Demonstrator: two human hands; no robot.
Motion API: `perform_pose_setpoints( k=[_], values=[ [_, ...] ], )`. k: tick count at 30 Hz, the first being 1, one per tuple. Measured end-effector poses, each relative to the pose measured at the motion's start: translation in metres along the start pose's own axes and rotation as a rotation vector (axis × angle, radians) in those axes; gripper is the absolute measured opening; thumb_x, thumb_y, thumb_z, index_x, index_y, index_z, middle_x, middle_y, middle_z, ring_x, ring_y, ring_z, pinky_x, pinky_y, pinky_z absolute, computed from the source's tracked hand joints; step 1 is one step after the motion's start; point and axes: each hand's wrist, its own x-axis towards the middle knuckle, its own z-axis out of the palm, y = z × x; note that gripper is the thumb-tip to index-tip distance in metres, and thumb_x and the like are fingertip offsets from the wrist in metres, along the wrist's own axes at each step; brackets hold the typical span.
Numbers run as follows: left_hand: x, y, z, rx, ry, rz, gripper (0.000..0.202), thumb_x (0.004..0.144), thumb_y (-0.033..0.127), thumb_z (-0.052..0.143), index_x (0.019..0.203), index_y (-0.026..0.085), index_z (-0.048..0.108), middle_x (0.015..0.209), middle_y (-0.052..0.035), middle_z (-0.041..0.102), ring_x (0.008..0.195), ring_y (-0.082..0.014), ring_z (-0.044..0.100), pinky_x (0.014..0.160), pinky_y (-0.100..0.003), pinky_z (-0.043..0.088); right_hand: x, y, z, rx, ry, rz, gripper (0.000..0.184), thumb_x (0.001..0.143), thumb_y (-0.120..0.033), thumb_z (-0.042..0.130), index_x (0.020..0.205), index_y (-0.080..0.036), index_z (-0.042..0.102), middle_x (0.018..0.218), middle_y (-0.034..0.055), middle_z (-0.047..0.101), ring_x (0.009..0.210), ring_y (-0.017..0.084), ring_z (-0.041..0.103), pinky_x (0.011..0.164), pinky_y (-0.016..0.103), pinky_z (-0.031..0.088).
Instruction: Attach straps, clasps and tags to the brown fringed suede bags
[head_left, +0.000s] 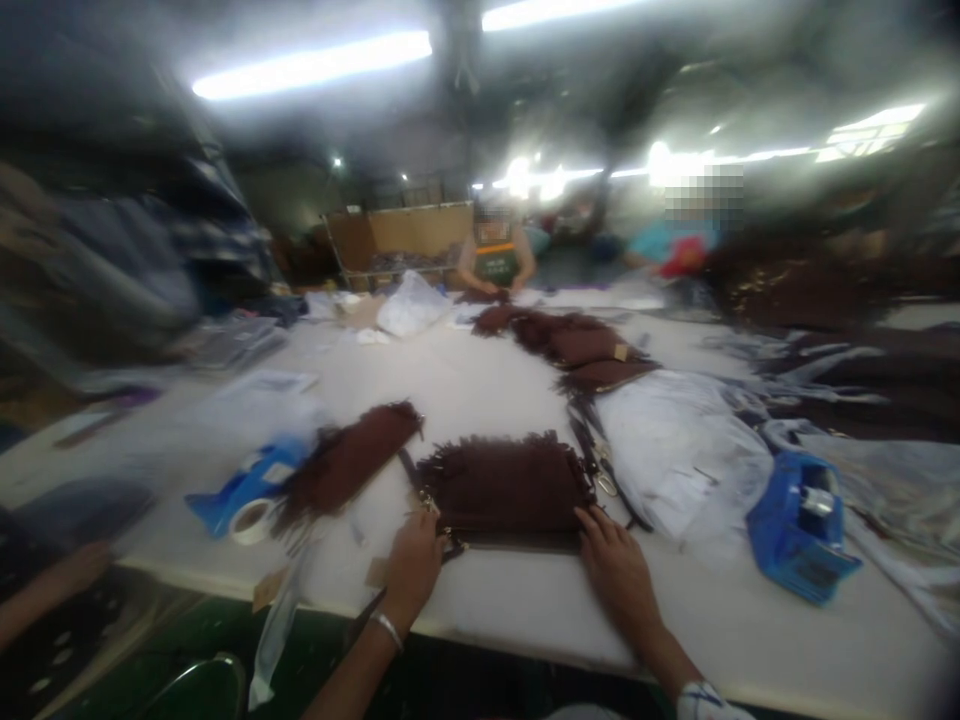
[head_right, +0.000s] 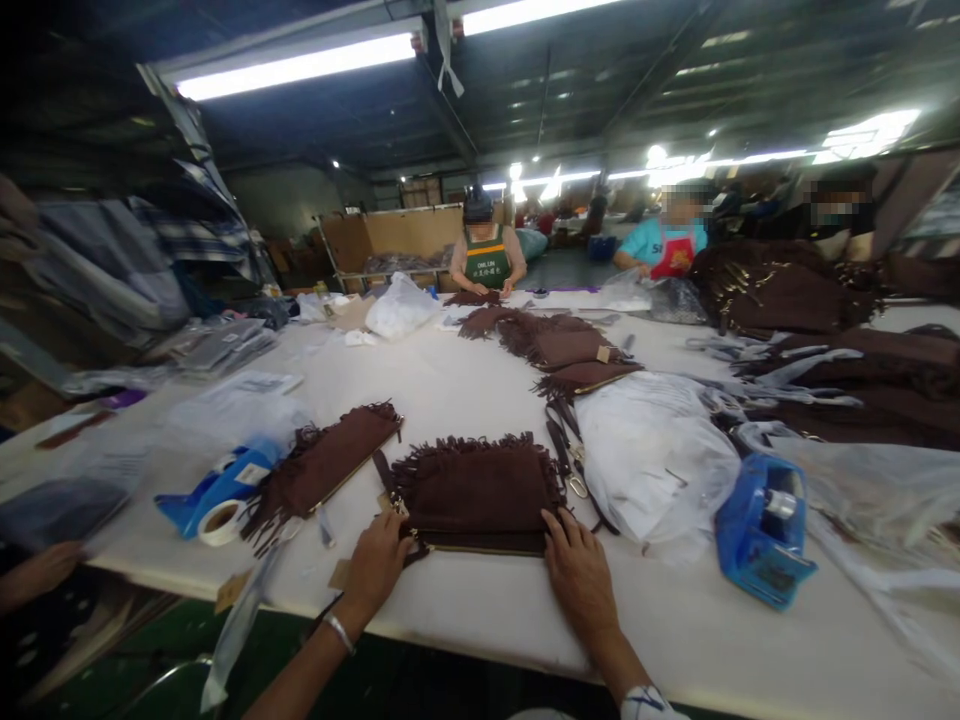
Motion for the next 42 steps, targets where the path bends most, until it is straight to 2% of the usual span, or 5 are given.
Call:
perform_pose_setpoints(
  k=[7, 19, 26, 31, 42],
  values=[
    [-0.011, -0.010, -0.004, -0.019, -0.032, -0.073, 0.007, 0.087, 0.025, 0.056, 0.090, 0.019, 0.055, 0.093, -0.0039, 0.061, 0.086, -0.0205, 0.058, 0.075, -0.031, 0.039, 0.000, 0.003, 0.002, 0.002, 0.005, -0.011, 0.044, 0.094, -0.027, 0.041, 0.138, -0.022, 0.044, 0.133, 0.0121, 0.052, 0.110, 0.028, 0.053, 0.093, 0.044, 0.042],
    [-0.036, 0.005, -0.004, 0.133, 0.053, 0.195, 0.008, 0.092, 0.022, 0.049, 0.091, 0.019, 0.057, 0.091, -0.0054, 0.057, 0.087, -0.0236, 0.052, 0.077, -0.037, 0.041, -0.001, 0.007, 0.009, -0.009, 0.001, -0.024, 0.044, 0.094, -0.030, 0.040, 0.137, -0.023, 0.045, 0.133, 0.0115, 0.052, 0.110, 0.027, 0.053, 0.093, 0.043, 0.042],
    [-0.045, 0.004, -0.012, -0.238, -0.025, 0.236, 0.028, 0.077, 0.004, 0.044, 0.097, 0.020, 0.057, 0.104, -0.0075, 0.058, 0.103, -0.0236, 0.052, 0.092, -0.039, 0.043, -0.001, 0.010, 0.010, -0.009, 0.014, -0.056, 0.045, 0.095, -0.029, 0.040, 0.139, -0.022, 0.044, 0.133, 0.0120, 0.052, 0.111, 0.027, 0.053, 0.093, 0.044, 0.042],
    [-0.034, -0.016, -0.007, -0.531, 0.011, 0.057, 0.037, 0.073, 0.001, 0.035, 0.095, 0.021, 0.057, 0.104, -0.0058, 0.060, 0.103, -0.0187, 0.055, 0.092, -0.033, 0.045, -0.001, 0.013, 0.008, -0.006, 0.003, -0.067, 0.045, 0.093, -0.022, 0.039, 0.138, -0.023, 0.046, 0.130, 0.0109, 0.056, 0.107, 0.026, 0.055, 0.090, 0.041, 0.045],
    [-0.007, 0.001, 0.001, 0.010, -0.062, 0.007, 0.023, 0.091, 0.010, 0.036, 0.097, 0.016, 0.057, 0.101, -0.0098, 0.060, 0.095, -0.0212, 0.057, 0.083, -0.033, 0.041, 0.016, 0.030, -0.006, -0.115, -0.098, -0.242, 0.057, 0.082, -0.001, 0.039, 0.134, -0.020, 0.049, 0.119, 0.0104, 0.062, 0.096, 0.023, 0.058, 0.081, 0.036, 0.046]
  ],
)
